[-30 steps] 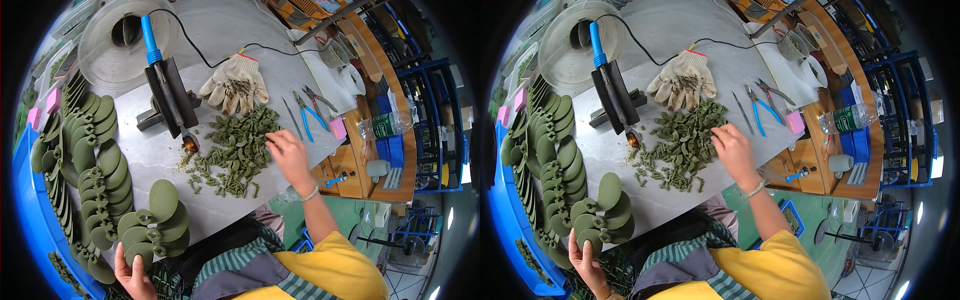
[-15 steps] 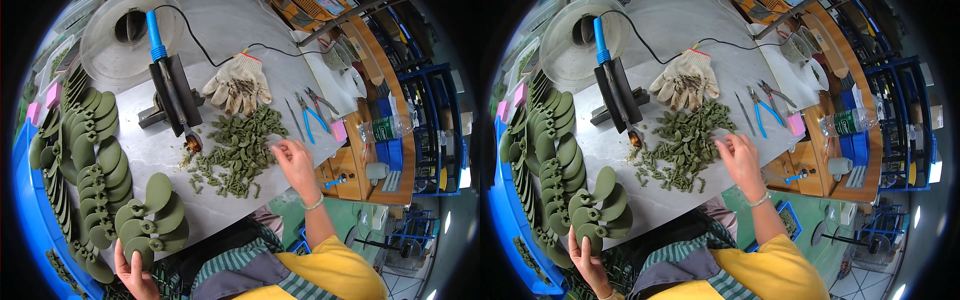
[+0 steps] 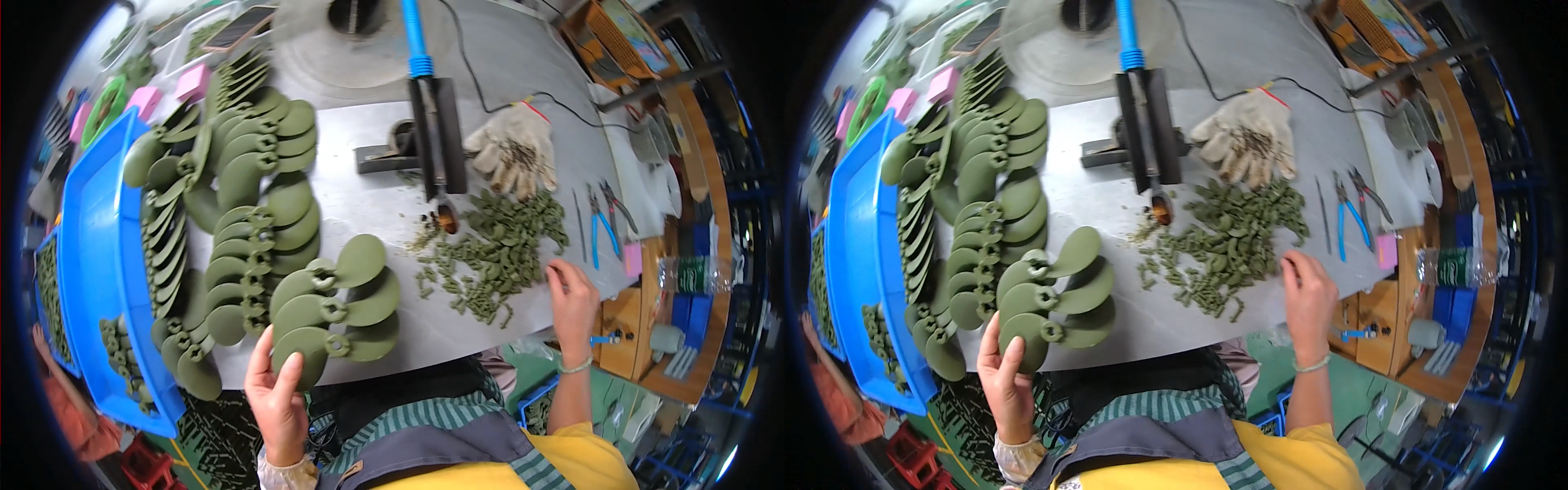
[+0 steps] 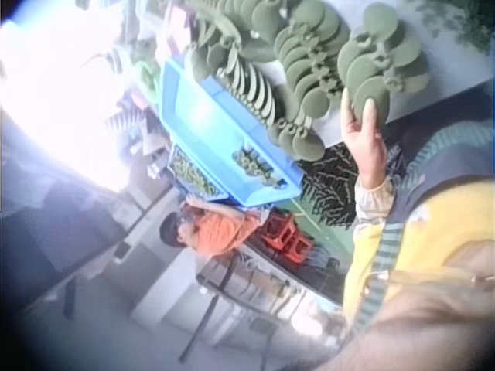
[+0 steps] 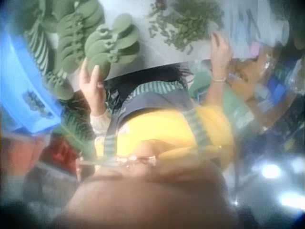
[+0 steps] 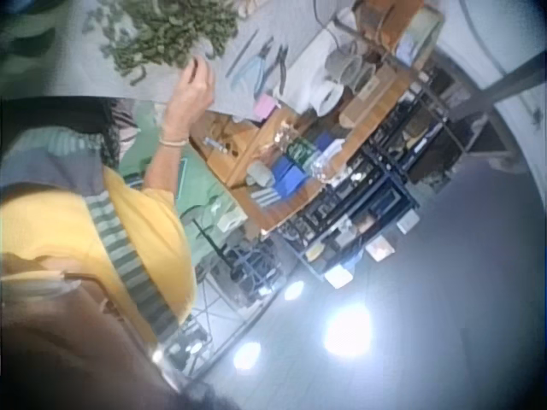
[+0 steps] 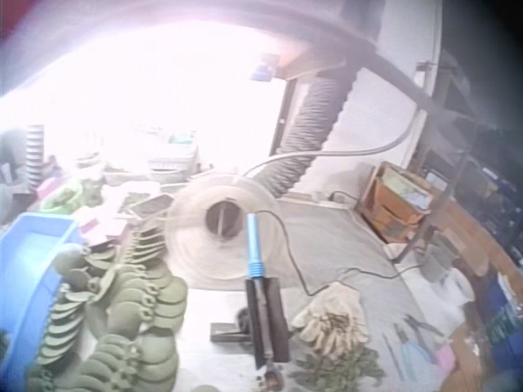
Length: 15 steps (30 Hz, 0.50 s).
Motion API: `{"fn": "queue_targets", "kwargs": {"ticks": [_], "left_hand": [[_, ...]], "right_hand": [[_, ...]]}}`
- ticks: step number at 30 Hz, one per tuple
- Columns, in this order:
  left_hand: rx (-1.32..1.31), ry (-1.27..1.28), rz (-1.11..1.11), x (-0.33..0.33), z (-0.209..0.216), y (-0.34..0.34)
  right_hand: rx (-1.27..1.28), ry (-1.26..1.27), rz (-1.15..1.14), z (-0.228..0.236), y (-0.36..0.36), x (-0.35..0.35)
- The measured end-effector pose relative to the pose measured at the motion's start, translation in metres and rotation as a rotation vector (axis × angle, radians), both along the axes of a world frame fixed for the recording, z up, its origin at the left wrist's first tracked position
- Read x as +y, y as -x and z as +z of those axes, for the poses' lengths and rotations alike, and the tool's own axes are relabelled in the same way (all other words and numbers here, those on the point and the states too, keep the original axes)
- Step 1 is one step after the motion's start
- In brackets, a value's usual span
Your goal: The person arranges green plastic blade components on the workbench, then picks up small green connector pieces from a pile and presses them into the blades by hand.
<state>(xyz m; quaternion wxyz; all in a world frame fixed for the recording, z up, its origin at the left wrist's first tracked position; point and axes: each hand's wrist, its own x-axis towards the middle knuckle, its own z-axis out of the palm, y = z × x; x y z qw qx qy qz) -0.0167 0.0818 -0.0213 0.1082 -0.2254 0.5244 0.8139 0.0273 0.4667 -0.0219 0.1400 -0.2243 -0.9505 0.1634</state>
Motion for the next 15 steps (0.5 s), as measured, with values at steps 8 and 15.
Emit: {"fn": "queue_targets", "kwargs": {"ticks": [8,15], "left_hand": [[0.075,0.065,-0.048,0.000,-0.002,0.003],[0.105,0.043,-0.058,0.012,-0.006,0.005]], "right_hand": [[0.121,0.604,-0.057,0.003,0.008,0.000],[0.128,0.868,0.017,0.038,0.032,-0.028]]}}
